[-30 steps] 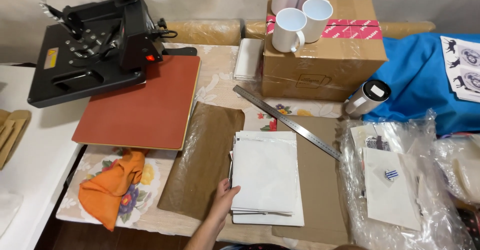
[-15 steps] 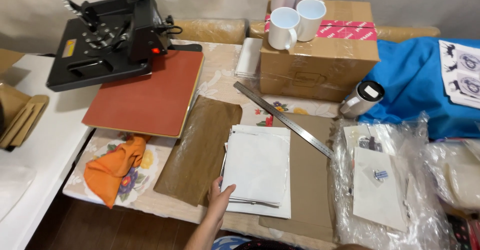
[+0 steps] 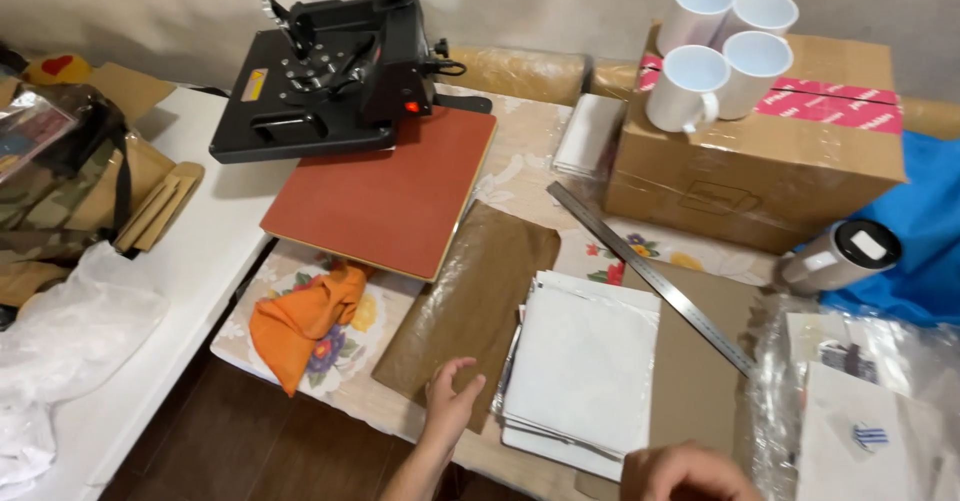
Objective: Operating a heat press machine to transfer designs and organizing production materials like papers and apparel.
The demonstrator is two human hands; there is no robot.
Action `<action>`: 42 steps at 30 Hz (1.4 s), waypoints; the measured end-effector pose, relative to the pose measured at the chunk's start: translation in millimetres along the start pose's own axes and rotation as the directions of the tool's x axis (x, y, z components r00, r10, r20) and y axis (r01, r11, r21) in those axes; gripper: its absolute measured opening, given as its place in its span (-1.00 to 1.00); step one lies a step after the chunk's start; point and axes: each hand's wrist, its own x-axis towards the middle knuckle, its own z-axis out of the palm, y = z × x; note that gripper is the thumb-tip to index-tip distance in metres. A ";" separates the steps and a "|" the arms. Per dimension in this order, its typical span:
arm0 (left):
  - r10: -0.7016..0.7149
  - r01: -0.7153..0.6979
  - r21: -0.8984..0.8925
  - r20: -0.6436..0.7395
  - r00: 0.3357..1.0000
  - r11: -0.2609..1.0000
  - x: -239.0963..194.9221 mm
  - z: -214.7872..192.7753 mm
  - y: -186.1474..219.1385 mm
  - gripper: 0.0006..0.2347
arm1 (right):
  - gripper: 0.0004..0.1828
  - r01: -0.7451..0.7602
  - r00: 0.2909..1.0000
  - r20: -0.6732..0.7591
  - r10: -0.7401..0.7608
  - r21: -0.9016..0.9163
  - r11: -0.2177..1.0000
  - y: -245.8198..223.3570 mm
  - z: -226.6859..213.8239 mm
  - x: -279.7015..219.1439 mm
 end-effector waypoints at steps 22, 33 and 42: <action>0.915 -0.607 0.758 0.034 0.403 0.240 356.7 -292.2 177.7 -0.61 | -0.15 -0.638 0.707 -0.339 0.621 -0.684 0.353 278.0 42.5 266.3; 0.905 -0.678 0.675 0.038 0.423 0.289 450.4 -282.4 188.3 -0.59 | -0.23 -0.572 0.708 -0.406 0.577 -0.809 0.133 306.9 24.6 249.2; 0.931 -0.727 0.657 0.104 0.350 0.199 471.3 -319.6 187.2 -0.64 | -0.36 -0.573 0.680 -0.455 0.575 -0.819 0.029 301.7 34.7 220.7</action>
